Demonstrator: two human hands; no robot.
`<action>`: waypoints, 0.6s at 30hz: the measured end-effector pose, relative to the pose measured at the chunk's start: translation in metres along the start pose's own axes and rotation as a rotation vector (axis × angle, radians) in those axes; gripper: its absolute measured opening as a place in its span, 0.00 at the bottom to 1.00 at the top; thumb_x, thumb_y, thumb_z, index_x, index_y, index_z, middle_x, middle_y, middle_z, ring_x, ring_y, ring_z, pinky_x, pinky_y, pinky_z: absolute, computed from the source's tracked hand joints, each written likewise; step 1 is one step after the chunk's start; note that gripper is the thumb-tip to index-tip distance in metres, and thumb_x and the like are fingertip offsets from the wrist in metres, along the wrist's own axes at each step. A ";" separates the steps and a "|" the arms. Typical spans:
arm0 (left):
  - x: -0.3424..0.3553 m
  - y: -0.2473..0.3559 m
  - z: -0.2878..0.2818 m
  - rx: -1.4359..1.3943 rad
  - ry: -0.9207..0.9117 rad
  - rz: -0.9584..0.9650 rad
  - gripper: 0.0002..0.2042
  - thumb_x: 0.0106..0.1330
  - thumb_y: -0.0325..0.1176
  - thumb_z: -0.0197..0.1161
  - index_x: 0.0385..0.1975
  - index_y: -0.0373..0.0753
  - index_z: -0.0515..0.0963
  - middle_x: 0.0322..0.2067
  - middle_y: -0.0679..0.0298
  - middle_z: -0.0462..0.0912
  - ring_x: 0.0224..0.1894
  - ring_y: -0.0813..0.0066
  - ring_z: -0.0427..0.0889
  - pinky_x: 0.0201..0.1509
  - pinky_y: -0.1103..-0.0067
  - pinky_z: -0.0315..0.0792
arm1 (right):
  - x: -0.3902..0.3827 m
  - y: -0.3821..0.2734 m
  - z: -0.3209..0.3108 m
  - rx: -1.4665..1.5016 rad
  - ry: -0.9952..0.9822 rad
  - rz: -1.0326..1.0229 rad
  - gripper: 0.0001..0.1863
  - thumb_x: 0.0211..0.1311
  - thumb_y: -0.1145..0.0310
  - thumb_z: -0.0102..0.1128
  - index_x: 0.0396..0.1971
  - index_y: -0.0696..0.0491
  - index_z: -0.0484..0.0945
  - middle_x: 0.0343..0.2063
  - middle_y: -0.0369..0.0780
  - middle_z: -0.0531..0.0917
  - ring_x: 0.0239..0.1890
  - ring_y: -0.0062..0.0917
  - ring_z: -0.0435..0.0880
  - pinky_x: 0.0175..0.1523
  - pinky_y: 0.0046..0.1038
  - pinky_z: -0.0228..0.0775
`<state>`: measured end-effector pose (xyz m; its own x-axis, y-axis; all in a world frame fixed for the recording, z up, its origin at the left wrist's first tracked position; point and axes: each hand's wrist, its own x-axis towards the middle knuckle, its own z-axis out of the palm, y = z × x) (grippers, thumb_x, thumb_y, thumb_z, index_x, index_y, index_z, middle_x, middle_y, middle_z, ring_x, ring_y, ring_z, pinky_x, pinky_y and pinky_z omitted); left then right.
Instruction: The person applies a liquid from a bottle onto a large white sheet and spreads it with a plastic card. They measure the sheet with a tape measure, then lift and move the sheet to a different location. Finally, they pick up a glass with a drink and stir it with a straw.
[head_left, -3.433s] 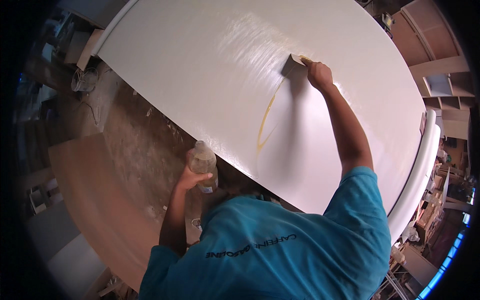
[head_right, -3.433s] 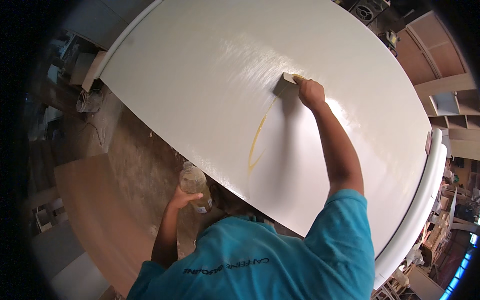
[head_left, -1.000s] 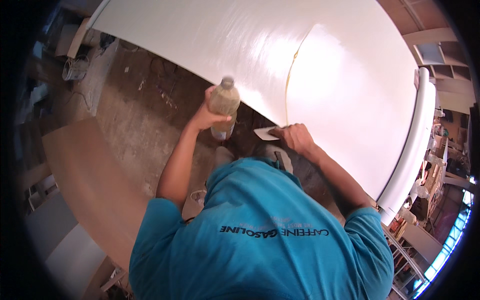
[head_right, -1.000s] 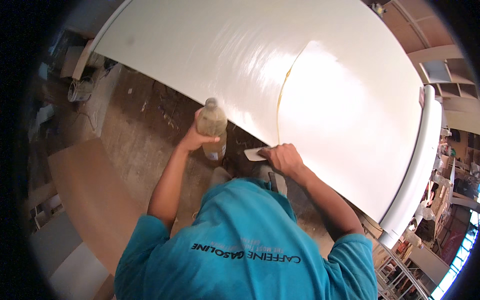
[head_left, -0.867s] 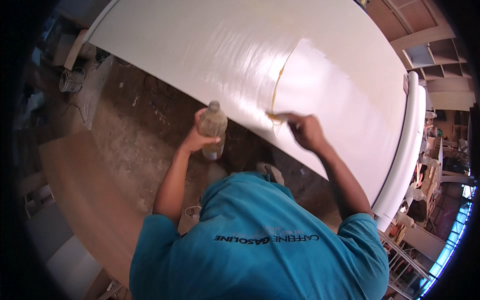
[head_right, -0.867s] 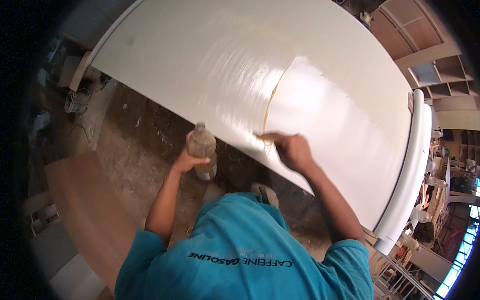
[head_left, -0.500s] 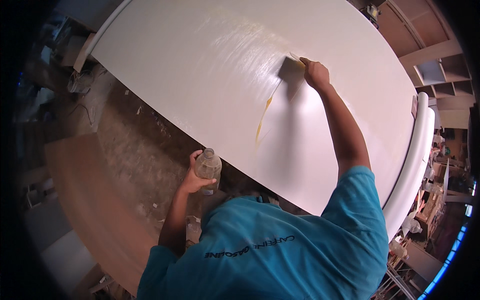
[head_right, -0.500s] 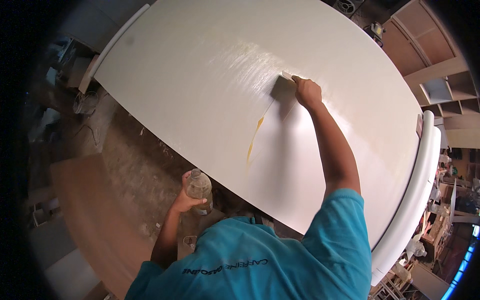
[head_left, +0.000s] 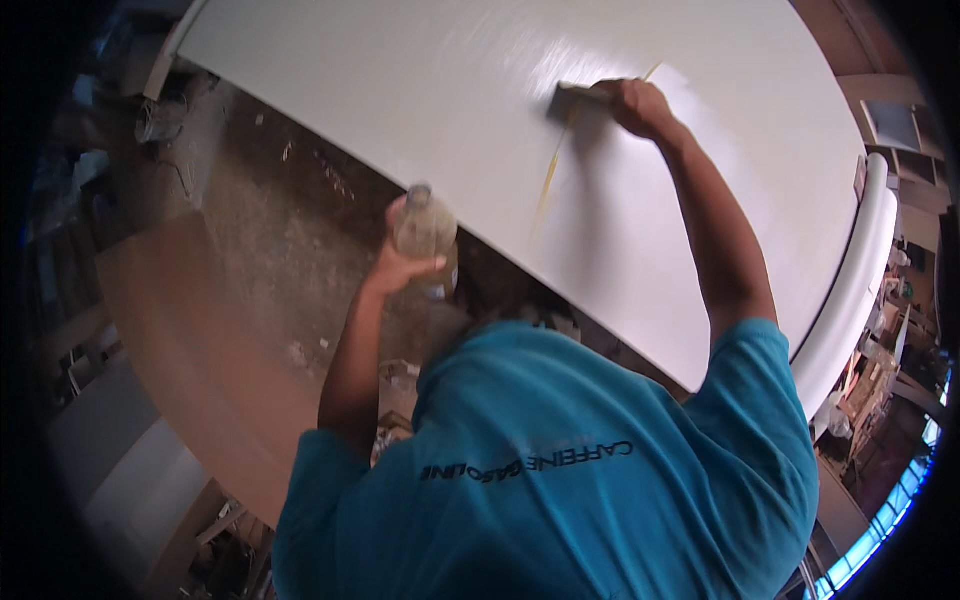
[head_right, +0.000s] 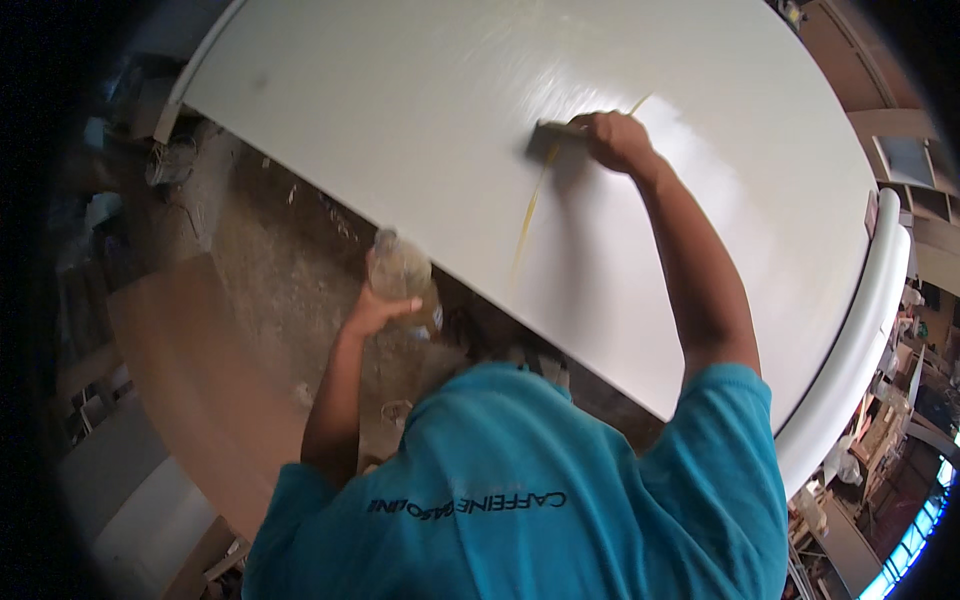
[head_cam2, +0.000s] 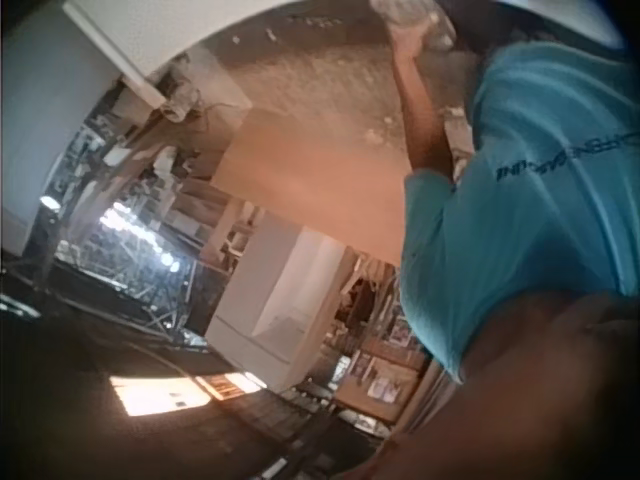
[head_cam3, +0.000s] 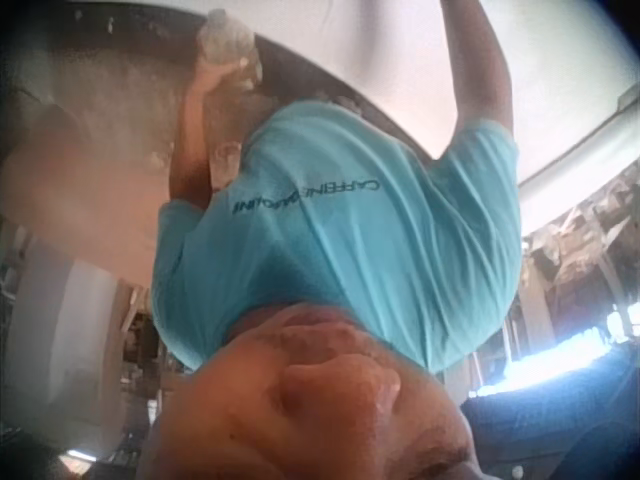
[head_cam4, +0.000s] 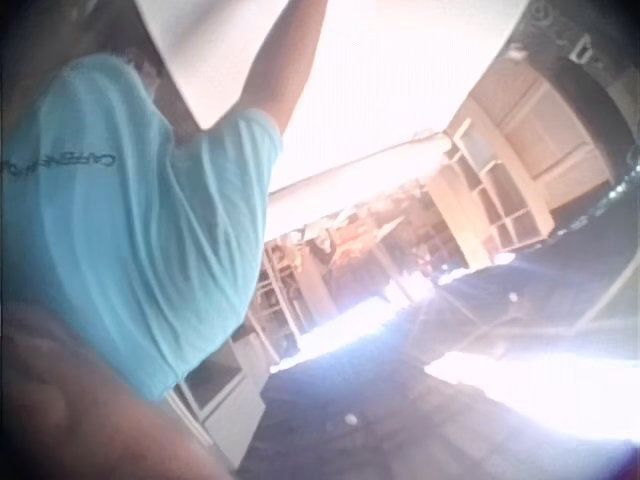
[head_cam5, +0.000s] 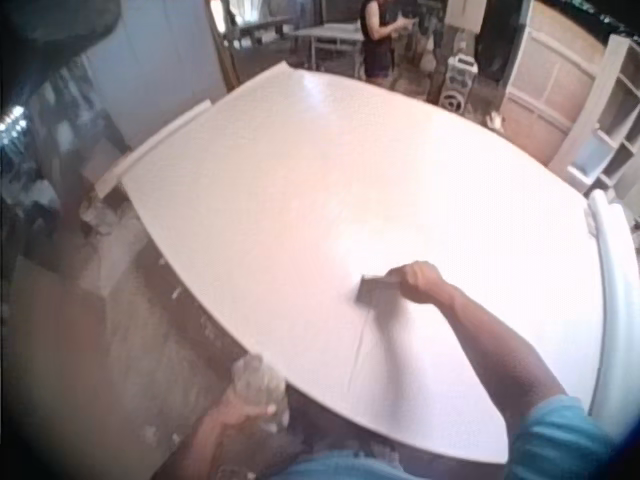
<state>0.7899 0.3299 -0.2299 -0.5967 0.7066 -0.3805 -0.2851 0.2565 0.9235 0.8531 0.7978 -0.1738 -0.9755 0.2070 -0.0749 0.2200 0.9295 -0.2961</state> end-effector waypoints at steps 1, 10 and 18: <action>0.005 0.010 0.004 -0.065 -0.047 0.009 0.52 0.45 0.23 0.79 0.69 0.45 0.50 0.62 0.63 0.65 0.67 0.67 0.64 0.70 0.68 0.62 | -0.030 -0.017 0.018 -0.047 -0.001 -0.056 0.16 0.59 0.69 0.51 0.41 0.40 0.86 0.27 0.45 0.86 0.30 0.42 0.85 0.35 0.41 0.77; 0.021 -0.007 -0.007 -0.018 -0.161 0.187 0.51 0.46 0.25 0.80 0.68 0.44 0.49 0.62 0.61 0.64 0.68 0.68 0.62 0.72 0.69 0.59 | -0.220 -0.164 0.083 -0.030 -0.092 -0.151 0.16 0.72 0.62 0.44 0.47 0.39 0.83 0.26 0.41 0.86 0.25 0.36 0.86 0.28 0.38 0.75; 0.010 -0.022 -0.007 0.007 -0.160 0.248 0.53 0.44 0.27 0.81 0.69 0.46 0.48 0.63 0.61 0.63 0.68 0.66 0.62 0.71 0.66 0.60 | -0.190 -0.130 -0.046 0.166 0.008 0.206 0.18 0.62 0.69 0.53 0.50 0.42 0.83 0.29 0.48 0.85 0.30 0.48 0.84 0.37 0.44 0.77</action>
<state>0.7850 0.3262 -0.2544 -0.5213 0.8433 -0.1306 -0.1397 0.0667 0.9880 1.0094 0.6516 -0.0778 -0.9098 0.3897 -0.1429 0.4118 0.8046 -0.4279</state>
